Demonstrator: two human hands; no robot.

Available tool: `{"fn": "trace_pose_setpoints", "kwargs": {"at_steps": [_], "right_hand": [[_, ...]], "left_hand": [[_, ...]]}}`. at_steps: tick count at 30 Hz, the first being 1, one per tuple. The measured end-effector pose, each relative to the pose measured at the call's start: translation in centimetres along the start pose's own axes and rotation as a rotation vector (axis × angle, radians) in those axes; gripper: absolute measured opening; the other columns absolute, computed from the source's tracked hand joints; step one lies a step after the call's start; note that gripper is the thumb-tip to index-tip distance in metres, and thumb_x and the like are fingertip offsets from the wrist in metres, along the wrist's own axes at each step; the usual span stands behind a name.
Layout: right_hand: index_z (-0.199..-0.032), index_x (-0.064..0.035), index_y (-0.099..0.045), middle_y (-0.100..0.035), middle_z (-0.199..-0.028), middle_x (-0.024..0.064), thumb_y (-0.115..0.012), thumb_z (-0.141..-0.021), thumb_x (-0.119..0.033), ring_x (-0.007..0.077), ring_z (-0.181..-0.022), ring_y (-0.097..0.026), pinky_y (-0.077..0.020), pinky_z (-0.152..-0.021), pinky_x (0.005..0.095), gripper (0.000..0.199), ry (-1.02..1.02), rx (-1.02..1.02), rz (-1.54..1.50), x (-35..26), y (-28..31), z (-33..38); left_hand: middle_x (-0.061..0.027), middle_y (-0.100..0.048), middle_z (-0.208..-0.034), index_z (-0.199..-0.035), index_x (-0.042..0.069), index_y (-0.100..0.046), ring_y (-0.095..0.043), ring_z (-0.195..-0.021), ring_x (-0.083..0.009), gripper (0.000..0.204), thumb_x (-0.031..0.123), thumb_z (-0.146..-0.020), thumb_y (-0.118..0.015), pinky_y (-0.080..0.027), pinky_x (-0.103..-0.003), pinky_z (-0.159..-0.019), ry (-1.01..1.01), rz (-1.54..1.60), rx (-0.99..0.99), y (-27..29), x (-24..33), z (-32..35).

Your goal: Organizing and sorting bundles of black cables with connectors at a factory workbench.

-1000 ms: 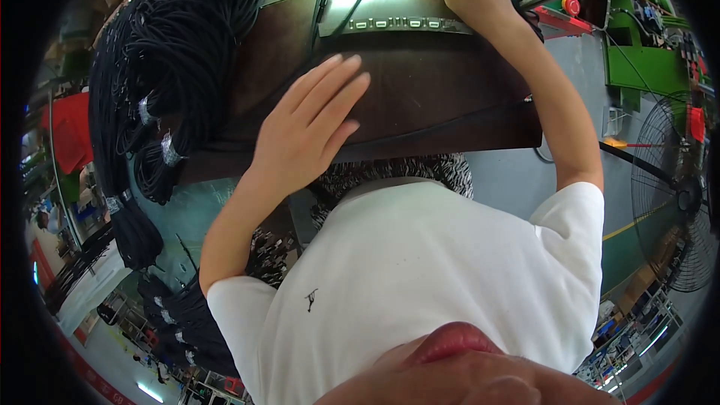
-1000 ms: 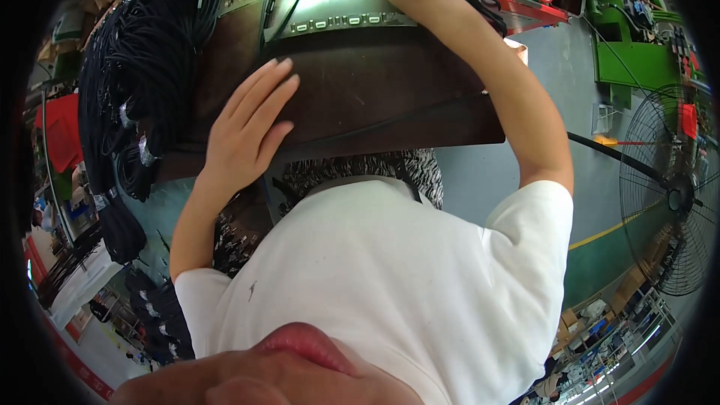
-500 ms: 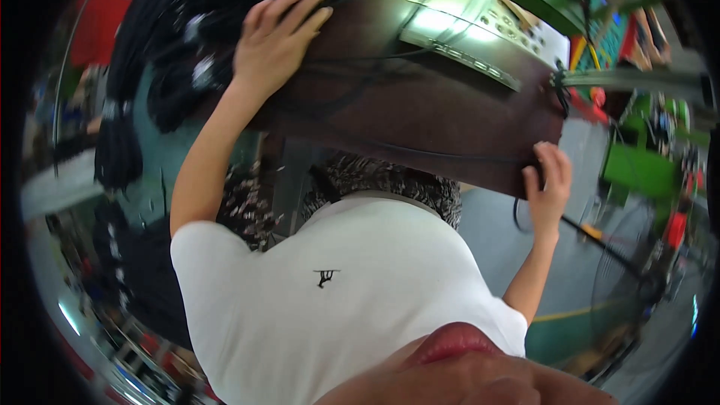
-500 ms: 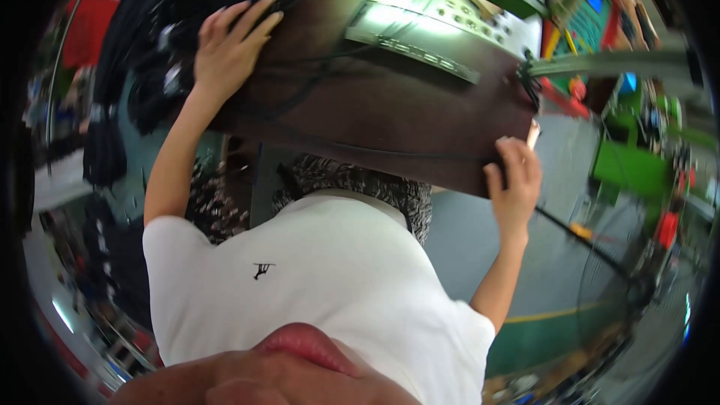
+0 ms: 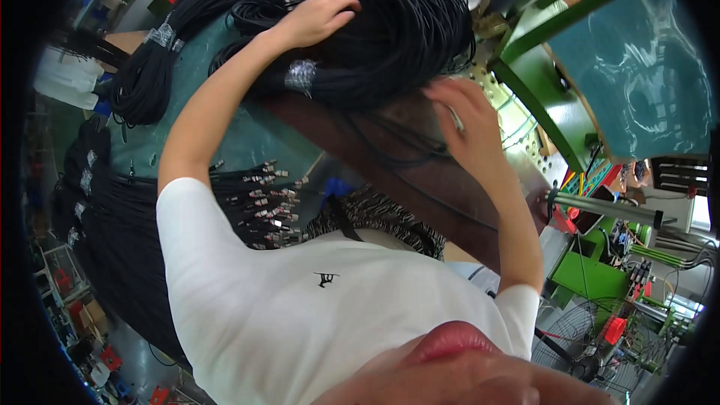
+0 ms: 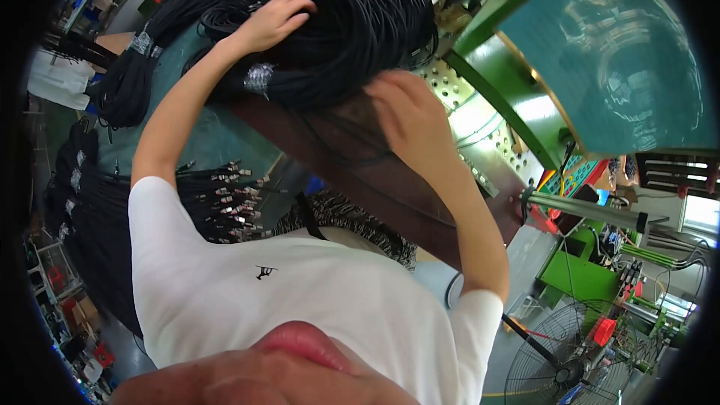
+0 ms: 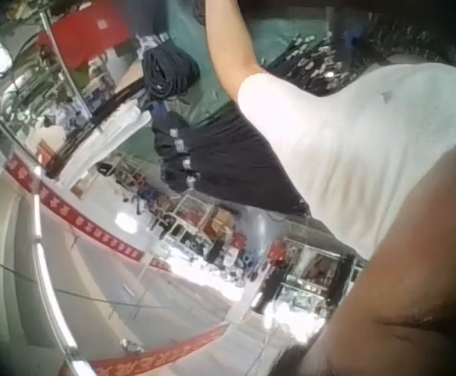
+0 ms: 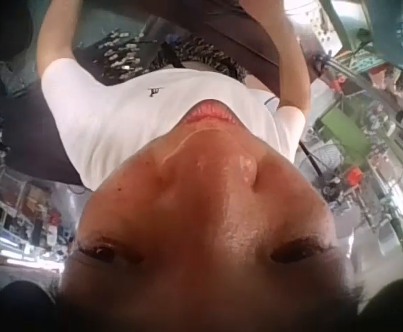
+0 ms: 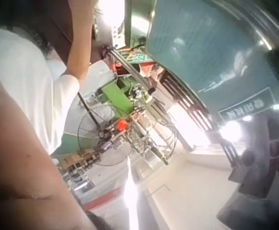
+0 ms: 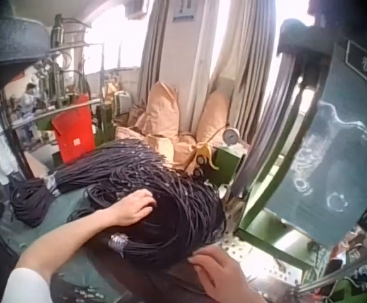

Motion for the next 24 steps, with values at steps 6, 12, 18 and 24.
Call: {"fn": "trace_pose_setpoints", "kwargs": {"at_steps": [6,12,18,24], "right_hand": [[-0.096,-0.0035,-0.058,-0.066,-0.106,0.0187,-0.05,-0.089,-0.01,0.0332,-0.103,-0.065,-0.0553,-0.08,0.039,0.013,0.026,-0.384,0.352,6.4,-12.7,-14.8],[-0.114,0.0069,-0.051,-0.067,-0.098,0.033,-0.042,-0.092,-0.014,0.0458,-0.087,-0.068,-0.0545,-0.081,0.0502,0.032,-0.453,-0.52,0.328,11.5,-14.9,-17.3],[-0.131,0.004,-0.047,-0.064,-0.093,0.0372,-0.046,-0.089,-0.011,0.05,-0.089,-0.064,-0.0506,-0.085,0.0545,0.045,-0.616,-0.258,0.091,10.4,-15.8,-16.5],[-0.131,0.0025,-0.047,-0.064,-0.104,0.035,-0.046,-0.092,-0.016,0.0488,-0.101,-0.062,-0.048,-0.09,0.0541,0.044,-0.712,-0.072,-0.031,9.3,-14.1,-17.1]], "left_hand": [[-0.0105,-0.06,-0.122,-0.117,0.008,-0.062,-0.052,-0.119,-0.0262,0.028,0.022,-0.096,-0.052,-0.042,-0.045,-0.101,-0.082,-0.44,-0.175,0.9,-7.8,-6.2],[-0.02,-0.058,-0.132,-0.143,0.005,-0.044,-0.058,-0.12,-0.0331,0.088,0.05,-0.075,-0.077,-0.046,-0.039,-0.102,0.013,0.007,-0.431,7.0,-5.2,-5.6],[-0.024,-0.044,-0.143,-0.149,0.002,-0.028,-0.042,-0.134,-0.035,0.12,0.036,-0.052,-0.088,-0.034,-0.047,-0.113,-0.299,-0.323,-0.573,4.2,-5.3,-3.7],[-0.02,-0.058,-0.116,-0.133,-0.003,-0.045,-0.055,-0.113,-0.0345,0.096,0.028,-0.05,-0.082,-0.047,-0.039,-0.098,-0.1,-0.113,-0.673,3.2,-6.4,-6.1]]}}
Point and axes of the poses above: each hand's wrist, its own z-axis away from the middle knuckle, its own y-axis out of the back of the hand, x = y × z, the point moved 1 cm from there along -z, towards the middle knuckle
